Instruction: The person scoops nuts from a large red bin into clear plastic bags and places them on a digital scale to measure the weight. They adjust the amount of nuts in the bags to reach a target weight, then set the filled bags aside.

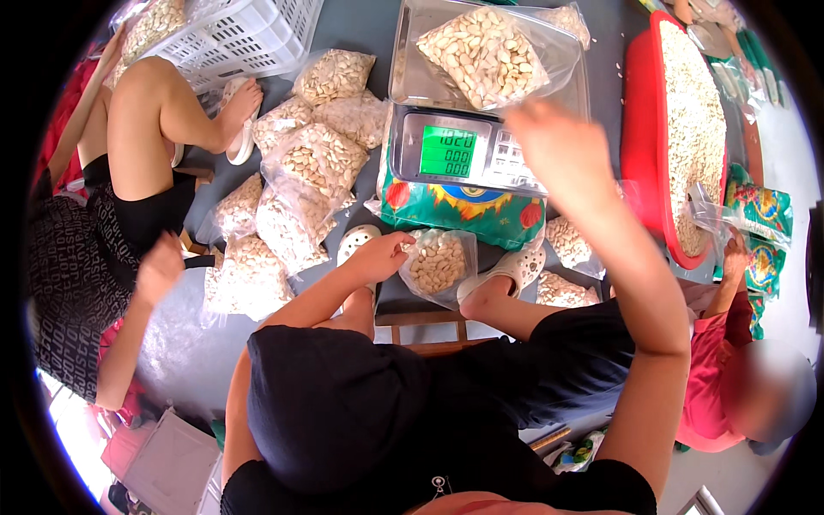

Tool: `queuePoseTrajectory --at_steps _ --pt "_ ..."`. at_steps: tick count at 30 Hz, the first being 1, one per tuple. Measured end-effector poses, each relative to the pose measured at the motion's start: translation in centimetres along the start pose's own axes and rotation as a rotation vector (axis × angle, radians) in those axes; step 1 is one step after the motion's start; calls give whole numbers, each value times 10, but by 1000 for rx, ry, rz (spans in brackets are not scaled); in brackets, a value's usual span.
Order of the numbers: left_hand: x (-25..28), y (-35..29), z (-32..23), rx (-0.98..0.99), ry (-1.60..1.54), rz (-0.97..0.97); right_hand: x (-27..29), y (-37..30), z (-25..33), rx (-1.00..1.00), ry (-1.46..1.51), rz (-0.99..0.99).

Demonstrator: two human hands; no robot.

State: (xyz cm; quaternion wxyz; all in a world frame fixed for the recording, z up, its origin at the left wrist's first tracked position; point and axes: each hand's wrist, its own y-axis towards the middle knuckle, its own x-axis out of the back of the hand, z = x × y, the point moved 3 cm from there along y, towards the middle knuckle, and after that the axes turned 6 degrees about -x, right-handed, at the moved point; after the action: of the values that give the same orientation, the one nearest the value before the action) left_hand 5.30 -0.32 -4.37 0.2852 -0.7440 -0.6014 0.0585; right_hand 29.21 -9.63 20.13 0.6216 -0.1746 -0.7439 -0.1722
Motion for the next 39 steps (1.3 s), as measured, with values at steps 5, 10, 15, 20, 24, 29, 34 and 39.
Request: queuePoseTrajectory --at_steps 5,10,15,20,24,29,34,39 --pt "-1 1 -2 -22 -2 -11 -33 85 -38 -262 -145 330" --pt "-1 3 -2 -32 5 -6 -76 111 -53 -414 -2 408" --pt "1 -1 1 -14 -14 -12 -82 111 -55 -305 7 421" --pt "-1 0 1 -32 -20 -32 -89 114 -57 -468 21 424" --pt "-1 0 1 -11 0 -22 -83 118 -55 -442 58 468" --pt "2 2 -9 -20 6 3 -81 110 -79 -355 97 256" --pt "1 -2 3 -35 -8 -32 -28 69 -43 -222 565 340" --pt "-4 -2 10 -64 -3 -72 -50 -24 47 96 780 1023"
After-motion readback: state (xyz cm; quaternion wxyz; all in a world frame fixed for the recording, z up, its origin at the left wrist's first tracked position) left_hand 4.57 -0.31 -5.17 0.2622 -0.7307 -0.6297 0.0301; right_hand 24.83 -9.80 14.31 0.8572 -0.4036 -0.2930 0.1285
